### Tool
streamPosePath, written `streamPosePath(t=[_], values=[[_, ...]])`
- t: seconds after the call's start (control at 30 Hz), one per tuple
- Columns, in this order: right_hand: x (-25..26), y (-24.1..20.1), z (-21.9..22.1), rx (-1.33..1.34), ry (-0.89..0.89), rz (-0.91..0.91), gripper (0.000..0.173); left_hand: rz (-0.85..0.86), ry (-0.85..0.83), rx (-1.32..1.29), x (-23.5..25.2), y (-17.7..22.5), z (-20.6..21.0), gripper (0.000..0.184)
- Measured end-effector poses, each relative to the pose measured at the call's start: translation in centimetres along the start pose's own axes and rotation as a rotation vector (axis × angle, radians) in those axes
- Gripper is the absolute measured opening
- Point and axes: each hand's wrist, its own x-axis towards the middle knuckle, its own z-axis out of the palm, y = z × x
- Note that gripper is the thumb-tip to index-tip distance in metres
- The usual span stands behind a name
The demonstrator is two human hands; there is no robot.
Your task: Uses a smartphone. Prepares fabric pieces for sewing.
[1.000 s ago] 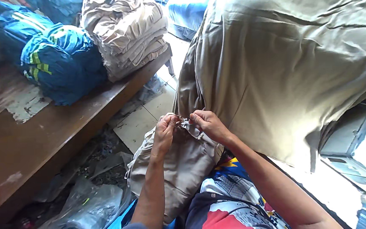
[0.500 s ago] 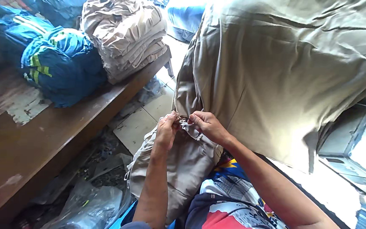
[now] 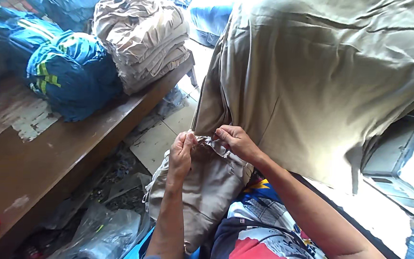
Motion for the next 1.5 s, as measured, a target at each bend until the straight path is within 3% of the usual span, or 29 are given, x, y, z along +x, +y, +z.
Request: streamPosePath(t=[0.17,0.3,0.77,0.97,1.07,1.1,1.23,1.37,1.43,1.5], values=[[-0.7,-1.1,1.8,-0.071,-0.063,-0.004,0.037,0.000,-0.047,-0.024,-1.6,0.8,0.1,0.031],[-1.1,-1.0,3.4,-0.255,-0.002,0.001,0.036,0.016,-0.047,0.037,-2.1,0.9,0.4,0.034],[-1.4,-0.5,4.8,-0.246,0.191,-0.009,0.030,0.131,0.002,0.297,-3.8,1.7,2.2,0.033],[-3.2,0.9,3.0,-0.199,0.163,0.007,0.035,0.053,-0.026,0.352,-3.5,-0.6,0.7,0.034],[-4.7,2.3,2.0,-0.201,0.095,0.074,0.039,-0.115,-0.153,0.584,-2.0,-2.6,-0.1,0.028],[-5.2,2.8,1.8,-0.207,0.084,0.099,0.039,-0.182,-0.179,0.589,-1.2,-3.0,0.1,0.034],[-6.8,4.9,1.4,-0.178,0.071,0.163,0.041,-0.354,-0.071,0.125,2.0,-5.1,2.7,0.050],[-7.4,5.4,1.0,-0.135,0.034,0.164,0.040,-0.356,-0.174,-0.307,4.2,-7.2,5.8,0.087],[-7.5,5.4,0.8,-0.116,0.030,0.152,0.039,-0.314,-0.215,-0.377,4.1,-6.7,7.2,0.078],[-7.6,5.3,0.4,-0.095,0.029,0.144,0.039,-0.313,-0.262,-0.432,3.0,-5.6,8.2,0.041]])
